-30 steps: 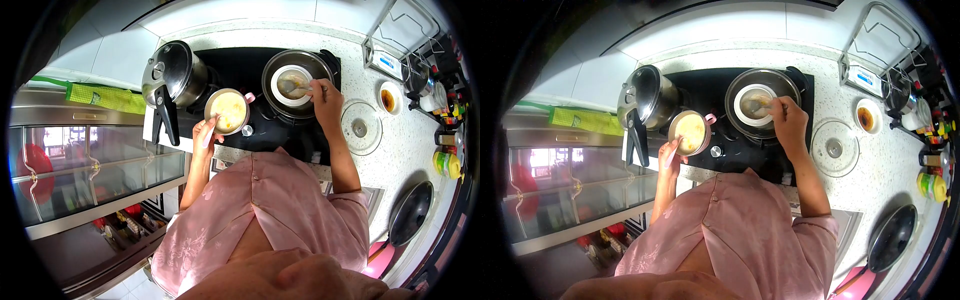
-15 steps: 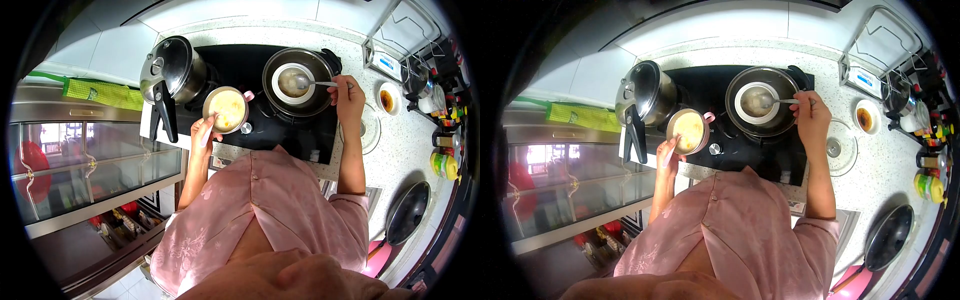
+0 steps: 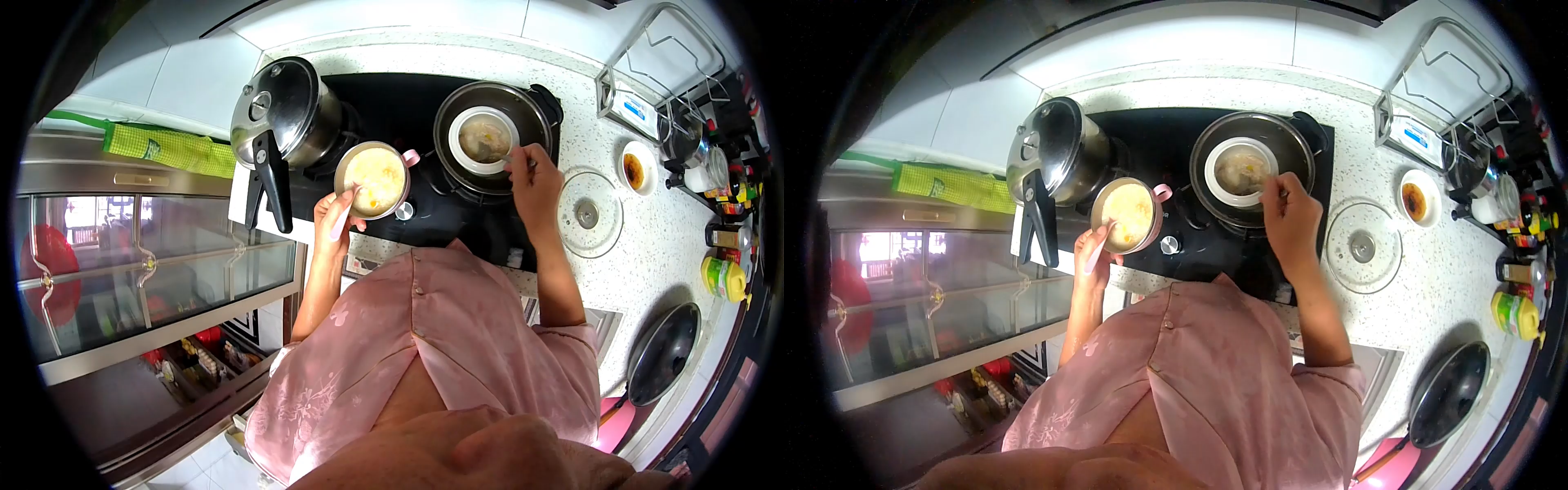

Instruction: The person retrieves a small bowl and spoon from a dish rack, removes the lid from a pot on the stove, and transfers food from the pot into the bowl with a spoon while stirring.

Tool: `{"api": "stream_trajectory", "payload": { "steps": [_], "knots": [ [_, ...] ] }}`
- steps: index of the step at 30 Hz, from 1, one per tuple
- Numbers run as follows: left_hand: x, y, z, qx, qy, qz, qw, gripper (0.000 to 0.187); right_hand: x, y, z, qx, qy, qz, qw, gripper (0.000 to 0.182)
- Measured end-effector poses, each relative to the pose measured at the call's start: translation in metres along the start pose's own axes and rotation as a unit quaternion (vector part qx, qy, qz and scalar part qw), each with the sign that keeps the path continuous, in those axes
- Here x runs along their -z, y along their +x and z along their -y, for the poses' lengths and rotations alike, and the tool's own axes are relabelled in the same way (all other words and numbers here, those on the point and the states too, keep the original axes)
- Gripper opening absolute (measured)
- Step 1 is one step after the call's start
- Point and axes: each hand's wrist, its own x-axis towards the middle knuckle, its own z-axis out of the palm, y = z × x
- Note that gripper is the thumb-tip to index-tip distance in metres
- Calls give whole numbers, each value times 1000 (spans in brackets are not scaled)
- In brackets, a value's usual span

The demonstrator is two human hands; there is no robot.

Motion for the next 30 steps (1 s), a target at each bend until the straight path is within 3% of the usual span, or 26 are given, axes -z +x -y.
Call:
{"api": "stream_trajectory", "payload": {
  "steps": [11, 17, 30],
  "knots": [
    [-4, 1, -4, -5, 0, 11, 1000, 27, -8, -10, -8, 2, 40, -99, 994, 17],
    [-7, -2, -7, -12, 4, 14, 1000, 27, -3, -3, -4, -91, 111, -67, 987, 17],
    [-8, -7, -6, -24, 0, 16, 1000, 26, 6, -4, -4, -99, 124, -85, 984, 20]
  ]
}}
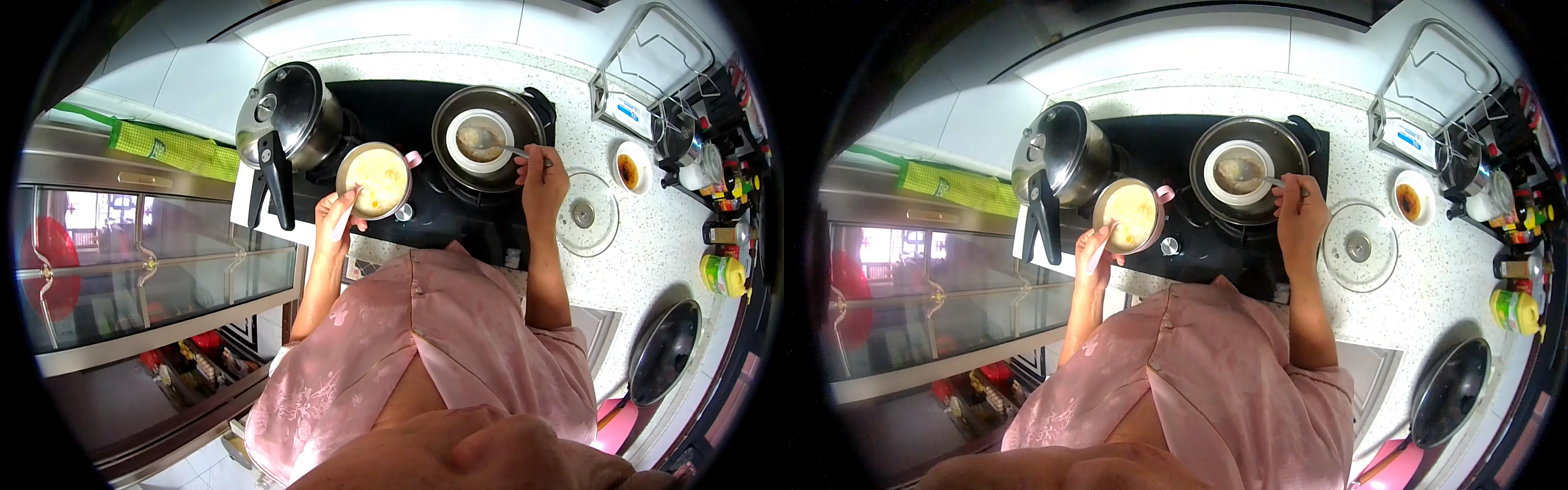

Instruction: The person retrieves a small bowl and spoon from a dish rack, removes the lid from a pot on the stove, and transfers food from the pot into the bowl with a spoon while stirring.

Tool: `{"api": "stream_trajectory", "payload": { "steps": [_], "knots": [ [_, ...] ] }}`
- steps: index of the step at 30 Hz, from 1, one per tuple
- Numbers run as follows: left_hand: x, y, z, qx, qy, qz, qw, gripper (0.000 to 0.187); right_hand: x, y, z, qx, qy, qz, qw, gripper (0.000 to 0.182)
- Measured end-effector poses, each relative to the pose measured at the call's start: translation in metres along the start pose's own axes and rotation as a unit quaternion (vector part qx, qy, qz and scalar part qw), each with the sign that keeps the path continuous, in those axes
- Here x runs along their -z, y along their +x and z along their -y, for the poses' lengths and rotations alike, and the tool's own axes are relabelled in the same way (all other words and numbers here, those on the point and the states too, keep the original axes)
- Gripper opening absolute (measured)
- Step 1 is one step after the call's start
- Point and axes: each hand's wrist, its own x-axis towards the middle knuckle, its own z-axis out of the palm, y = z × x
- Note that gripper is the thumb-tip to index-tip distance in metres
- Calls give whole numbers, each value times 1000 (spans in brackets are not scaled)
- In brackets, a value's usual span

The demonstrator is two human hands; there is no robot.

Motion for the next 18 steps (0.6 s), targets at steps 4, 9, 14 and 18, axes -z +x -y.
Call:
{"api": "stream_trajectory", "payload": {
  "steps": [4, 9, 14, 18],
  "knots": [
    [-1, -1, -1, 6, -1, 0, 1000, 26, 4, 0, 0, 7, 19, 7, 1000, 20],
    [-4, -2, -3, -3, 11, 4, 1000, 26, 13, 8, -7, -41, 141, 19, 989, 22],
    [-21, 7, -11, 36, 78, 12, 996, 24, 25, 10, 23, -36, 178, 10, 983, 26],
    [-45, 17, -11, 68, 89, 58, 992, 24, 35, 2, 70, 52, 189, 45, 980, 24]
  ]
}}
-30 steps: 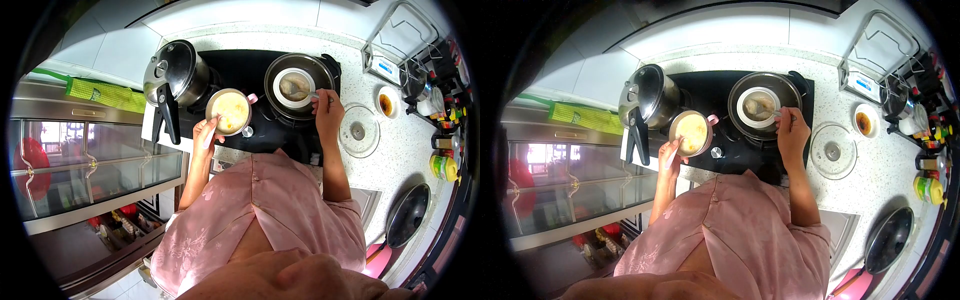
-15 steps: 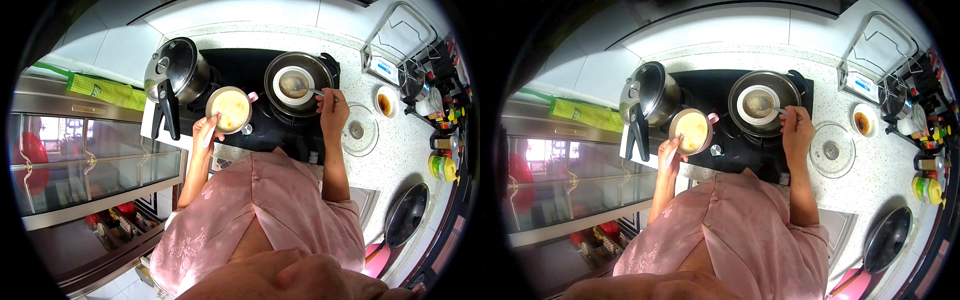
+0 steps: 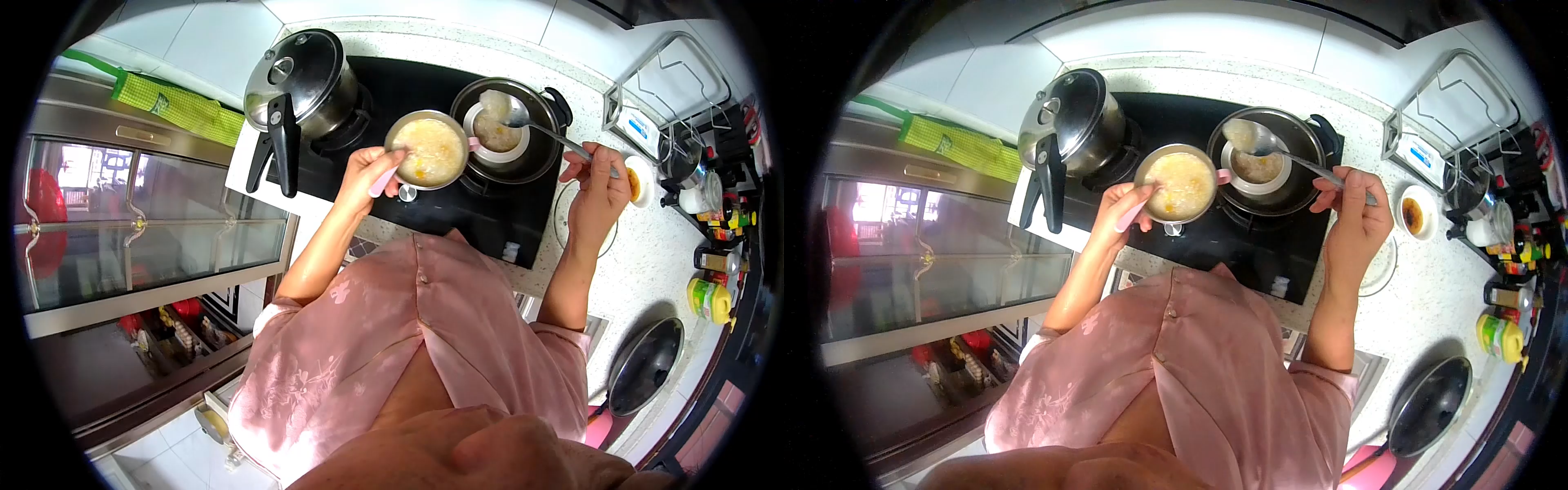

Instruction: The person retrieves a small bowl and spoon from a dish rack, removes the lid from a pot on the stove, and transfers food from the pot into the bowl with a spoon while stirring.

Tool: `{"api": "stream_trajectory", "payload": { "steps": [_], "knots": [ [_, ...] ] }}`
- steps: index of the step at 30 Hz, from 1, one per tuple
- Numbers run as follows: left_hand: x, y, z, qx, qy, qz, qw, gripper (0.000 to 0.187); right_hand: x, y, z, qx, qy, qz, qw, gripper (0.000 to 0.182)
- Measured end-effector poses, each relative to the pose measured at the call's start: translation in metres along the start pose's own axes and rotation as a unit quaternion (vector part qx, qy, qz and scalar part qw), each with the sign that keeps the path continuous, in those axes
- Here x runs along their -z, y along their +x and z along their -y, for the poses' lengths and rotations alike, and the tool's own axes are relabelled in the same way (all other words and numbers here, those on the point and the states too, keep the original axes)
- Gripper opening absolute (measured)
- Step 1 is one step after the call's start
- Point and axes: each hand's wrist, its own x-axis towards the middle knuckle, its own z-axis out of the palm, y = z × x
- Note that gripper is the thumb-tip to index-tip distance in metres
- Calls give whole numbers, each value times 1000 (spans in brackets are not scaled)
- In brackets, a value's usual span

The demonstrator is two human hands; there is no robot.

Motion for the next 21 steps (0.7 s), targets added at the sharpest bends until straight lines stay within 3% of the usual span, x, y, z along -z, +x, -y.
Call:
{"api": "stream_trajectory", "payload": {
  "steps": [2, 4, 5, 7, 8, 10, 11, 13, 17, 19, 21],
  "knots": [
    [-9, 5, 2, 1, -8, 26, 1000, 25, -6, -9, 15, 13, 1, 16, 1000, 23],
    [-16, 8, 3, 4, -16, 35, 999, 26, -8, -16, 24, 57, -159, 127, 977, 14],
    [-19, 9, 5, -1, -20, 43, 999, 26, -6, -16, 22, 154, -225, 236, 933, 13],
    [-21, 9, 7, -5, -25, 50, 998, 26, -10, -17, 21, 285, -293, 302, 861, 14],
    [-22, 9, 8, -5, -24, 50, 998, 27, -8, -19, 18, 285, -293, 303, 861, 14],
    [-23, 9, 8, -7, -24, 49, 999, 27, -2, -23, 12, 169, -202, 180, 948, 12],
    [-23, 9, 8, -10, -24, 52, 998, 28, -1, -22, 12, 169, -201, 182, 948, 12],
    [-22, 7, 8, -12, -22, 57, 998, 28, 1, -16, 11, 6, -57, 57, 997, 17],
    [-11, 2, 15, -19, -29, 35, 999, 28, 7, -2, -2, 6, 33, -13, 999, 26],
    [-4, -3, 16, -29, -42, 15, 999, 27, 9, 0, -6, 7, 27, -23, 999, 25],
    [2, -9, 17, -44, -42, -7, 998, 27, 12, -1, -16, 19, -61, 4, 998, 21]
  ]
}}
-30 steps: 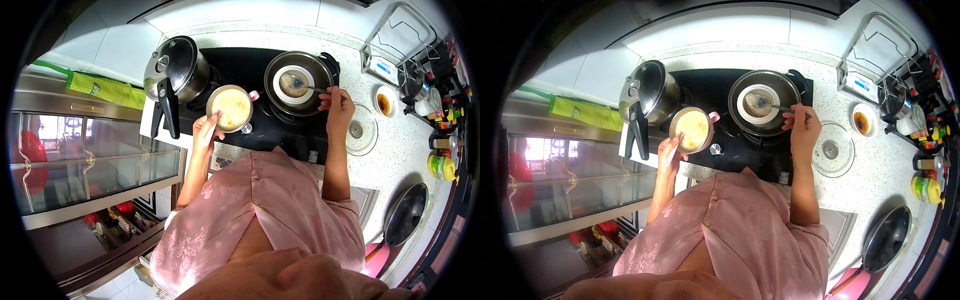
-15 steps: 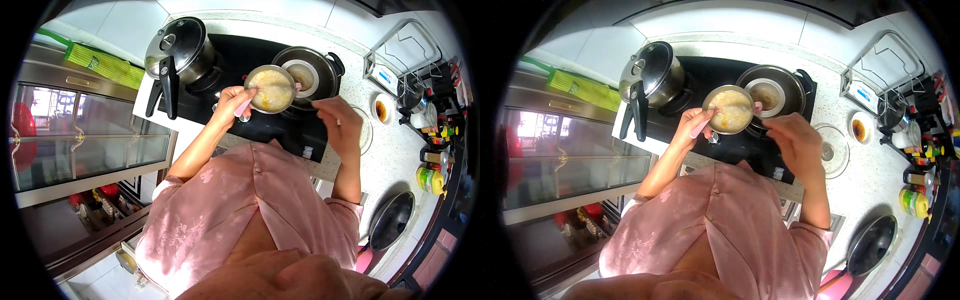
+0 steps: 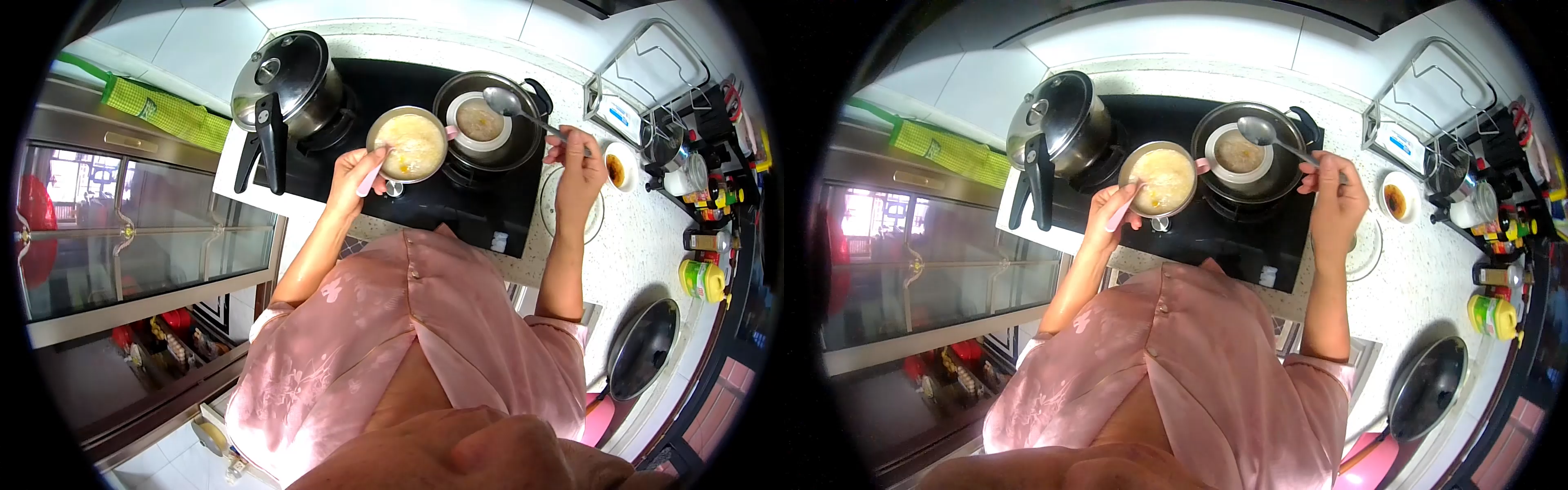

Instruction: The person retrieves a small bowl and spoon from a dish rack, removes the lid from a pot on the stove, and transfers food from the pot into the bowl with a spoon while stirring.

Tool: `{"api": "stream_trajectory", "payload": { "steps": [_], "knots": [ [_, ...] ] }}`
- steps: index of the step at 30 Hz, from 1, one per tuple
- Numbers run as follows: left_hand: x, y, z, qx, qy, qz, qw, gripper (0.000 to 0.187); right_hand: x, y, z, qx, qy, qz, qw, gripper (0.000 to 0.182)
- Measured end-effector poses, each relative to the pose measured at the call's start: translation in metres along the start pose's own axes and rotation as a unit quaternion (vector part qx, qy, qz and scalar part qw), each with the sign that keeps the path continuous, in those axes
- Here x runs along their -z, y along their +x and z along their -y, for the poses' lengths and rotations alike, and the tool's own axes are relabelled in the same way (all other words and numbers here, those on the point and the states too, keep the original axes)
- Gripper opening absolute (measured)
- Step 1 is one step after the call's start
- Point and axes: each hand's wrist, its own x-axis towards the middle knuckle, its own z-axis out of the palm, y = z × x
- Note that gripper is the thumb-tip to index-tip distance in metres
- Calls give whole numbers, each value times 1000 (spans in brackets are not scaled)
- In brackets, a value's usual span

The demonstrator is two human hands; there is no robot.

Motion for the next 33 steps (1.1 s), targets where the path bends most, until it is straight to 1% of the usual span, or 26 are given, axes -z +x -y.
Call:
{"api": "stream_trajectory", "payload": {
  "steps": [2, 4, 5, 6, 7, 8, 10, 11, 14, 15, 17, 18, 21, 22, 24, 25, 26, 28, 29, 30, 31, 32, 33],
  "knots": [
    [4, -4, 1, -10, 0, -7, 1000, 28, -3, -6, -11, 5, -45, 30, 999, 17],
    [10, -10, 0, -21, 1, -21, 1000, 28, -7, -11, -19, 80, -174, 82, 978, 15],
    [9, -13, -1, -17, 4, -19, 1000, 29, -9, -11, -20, 81, -171, 90, 978, 15],
    [11, -14, -2, -13, 8, -17, 1000, 29, -11, -11, -21, 178, -266, 116, 940, 15],
    [18, -13, 3, -16, 25, 2, 1000, 30, -12, -11, -21, 273, -356, 138, 883, 15],
    [20, -14, 4, -18, 22, -3, 1000, 30, -13, -13, -19, 276, -354, 143, 882, 15],
    [19, -17, 5, -10, 28, -16, 999, 32, -13, -18, -12, 151, -278, 74, 946, 19],
    [18, -18, 4, -9, 34, -14, 999, 33, -13, -19, -8, 104, -184, 48, 976, 20],
    [12, -22, 1, -7, 0, -20, 1000, 36, -17, -21, 14, 41, -24, 5, 999, 20],
    [11, -22, 1, -6, -3, -17, 1000, 36, -18, -24, 21, 39, -27, 7, 999, 20],
    [10, -23, 4, -2, -5, -12, 1000, 35, -22, -33, 32, 8, 30, 39, 999, 19],
    [10, -24, 6, 0, -4, -7, 1000, 35, -23, -39, 34, 7, 27, 38, 999, 19],
    [8, -24, 9, 8, -3, 7, 1000, 35, -31, -56, 36, 11, -39, 124, 991, 16],
    [8, -24, 9, 10, -2, 11, 1000, 35, -32, -60, 34, 11, -41, 121, 992, 16],
    [7, -23, 11, 12, 4, 17, 1000, 34, -33, -65, 28, 108, -87, 163, 977, 13],
    [6, -22, 9, 11, 5, 21, 1000, 34, -32, -66, 23, 133, -77, 166, 974, 11],
    [4, -22, 7, 13, 4, 24, 1000, 34, -32, -66, 24, 135, -78, 162, 975, 11],
    [2, -21, 7, 17, 6, 32, 999, 34, -32, -64, 27, 187, -138, 225, 946, 12],
    [3, -19, 9, 20, 3, 36, 999, 34, -31, -63, 25, 216, -134, 208, 944, 11],
    [2, -16, 9, 23, 0, 42, 999, 34, -31, -64, 25, 218, -138, 199, 945, 11],
    [0, -16, 8, 22, 7, 30, 999, 33, -30, -64, 26, 142, -95, 142, 975, 12],
    [-1, -15, 8, 22, 11, 39, 999, 33, -29, -65, 27, 63, -49, 84, 993, 13],
    [0, -14, 7, 19, 7, 36, 999, 33, -27, -60, 30, 34, -23, 53, 998, 17]
  ]
}}
